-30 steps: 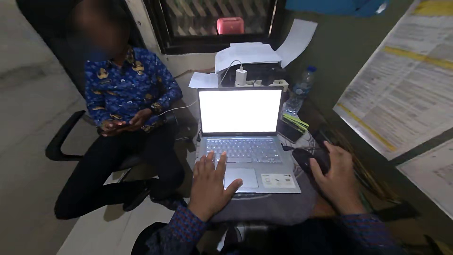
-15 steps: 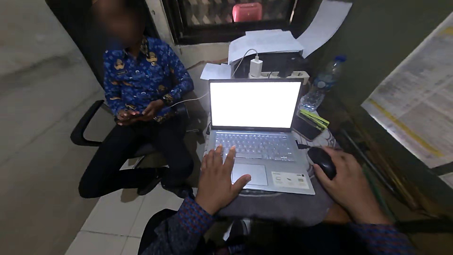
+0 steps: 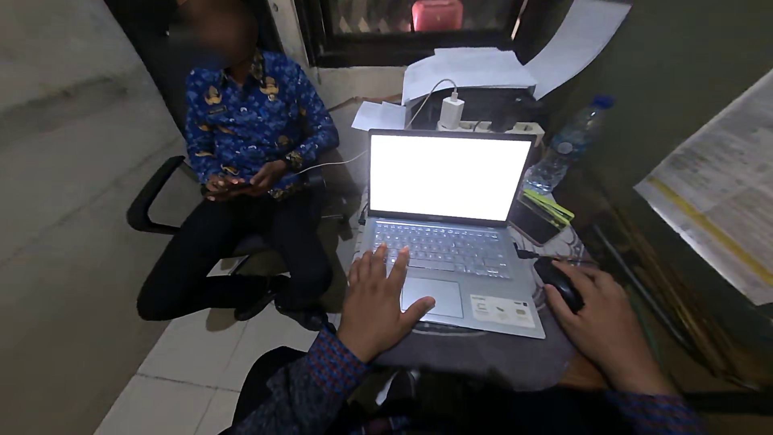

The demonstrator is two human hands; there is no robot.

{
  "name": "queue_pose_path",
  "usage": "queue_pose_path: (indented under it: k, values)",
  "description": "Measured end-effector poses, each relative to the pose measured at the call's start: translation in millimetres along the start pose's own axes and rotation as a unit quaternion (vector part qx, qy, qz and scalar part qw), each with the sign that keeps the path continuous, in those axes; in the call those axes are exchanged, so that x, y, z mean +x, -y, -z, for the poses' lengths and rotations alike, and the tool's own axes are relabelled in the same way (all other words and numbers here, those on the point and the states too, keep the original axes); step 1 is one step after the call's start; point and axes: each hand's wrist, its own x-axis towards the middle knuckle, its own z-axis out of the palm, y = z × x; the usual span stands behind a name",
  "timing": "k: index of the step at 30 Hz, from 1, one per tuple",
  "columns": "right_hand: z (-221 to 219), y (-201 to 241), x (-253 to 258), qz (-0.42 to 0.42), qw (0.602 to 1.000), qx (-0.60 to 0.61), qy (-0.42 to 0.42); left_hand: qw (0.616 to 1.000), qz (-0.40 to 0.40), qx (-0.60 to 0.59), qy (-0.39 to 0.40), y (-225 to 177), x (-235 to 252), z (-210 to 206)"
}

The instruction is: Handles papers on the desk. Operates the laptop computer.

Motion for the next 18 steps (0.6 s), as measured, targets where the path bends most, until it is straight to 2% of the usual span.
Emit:
queue_pose_path:
  k: [18]
  values:
    - [-0.7, -1.9, -2.0, -0.010, 1.000, -0.012, -0.017, 1.000, -0.002, 0.010, 0.019, 0.6, 2.0, -1.8]
